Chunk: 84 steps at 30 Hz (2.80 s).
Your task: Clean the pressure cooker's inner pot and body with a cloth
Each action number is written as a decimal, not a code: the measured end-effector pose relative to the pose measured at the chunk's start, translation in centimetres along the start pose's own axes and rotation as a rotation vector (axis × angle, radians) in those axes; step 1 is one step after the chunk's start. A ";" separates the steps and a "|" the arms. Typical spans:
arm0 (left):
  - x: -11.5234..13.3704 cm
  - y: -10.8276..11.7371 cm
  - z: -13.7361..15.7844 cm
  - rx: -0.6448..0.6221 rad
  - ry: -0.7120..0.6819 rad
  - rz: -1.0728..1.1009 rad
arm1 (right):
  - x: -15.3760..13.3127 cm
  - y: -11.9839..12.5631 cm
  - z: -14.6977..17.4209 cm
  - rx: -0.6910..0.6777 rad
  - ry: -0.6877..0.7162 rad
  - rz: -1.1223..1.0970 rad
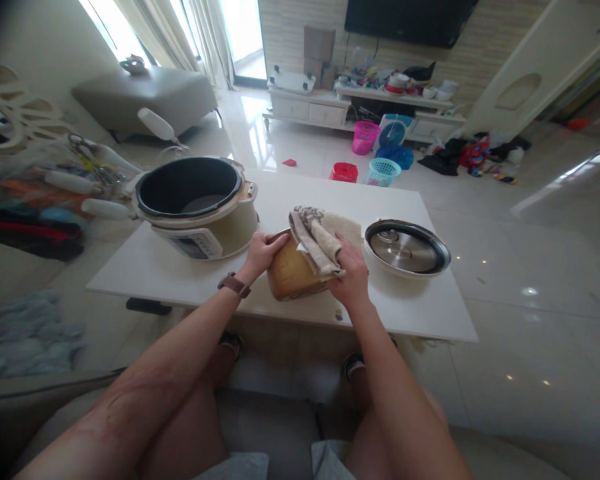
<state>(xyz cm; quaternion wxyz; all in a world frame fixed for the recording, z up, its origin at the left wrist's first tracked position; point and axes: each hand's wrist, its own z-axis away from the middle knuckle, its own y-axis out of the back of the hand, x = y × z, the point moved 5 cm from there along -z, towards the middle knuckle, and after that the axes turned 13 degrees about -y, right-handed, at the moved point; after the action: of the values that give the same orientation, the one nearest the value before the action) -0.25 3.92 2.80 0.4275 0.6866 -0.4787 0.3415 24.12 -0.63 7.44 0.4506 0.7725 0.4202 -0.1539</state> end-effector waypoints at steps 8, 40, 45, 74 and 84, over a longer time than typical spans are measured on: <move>-1.5 0.8 1.0 0.091 0.027 0.109 | 3.5 -0.4 -0.1 0.162 -0.242 -0.108; 0.6 0.5 0.0 -0.022 -0.047 0.017 | 2.4 -0.7 -0.1 0.139 -0.214 -0.087; 0.7 0.6 0.0 -0.022 -0.046 0.012 | 2.3 -0.7 -0.1 0.153 -0.211 -0.070; -0.6 -0.4 1.2 0.060 -0.002 0.067 | -0.2 0.0 -0.1 0.014 -0.023 0.058; -1.8 -0.9 1.0 0.016 0.010 0.110 | 0.9 0.4 -0.2 0.082 -0.123 -0.030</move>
<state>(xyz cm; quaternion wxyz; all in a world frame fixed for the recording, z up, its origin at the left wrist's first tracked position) 0.10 3.77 0.58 0.4049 0.6609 -0.5110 0.3716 24.95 -0.07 7.20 0.4414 0.7728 0.3966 -0.2250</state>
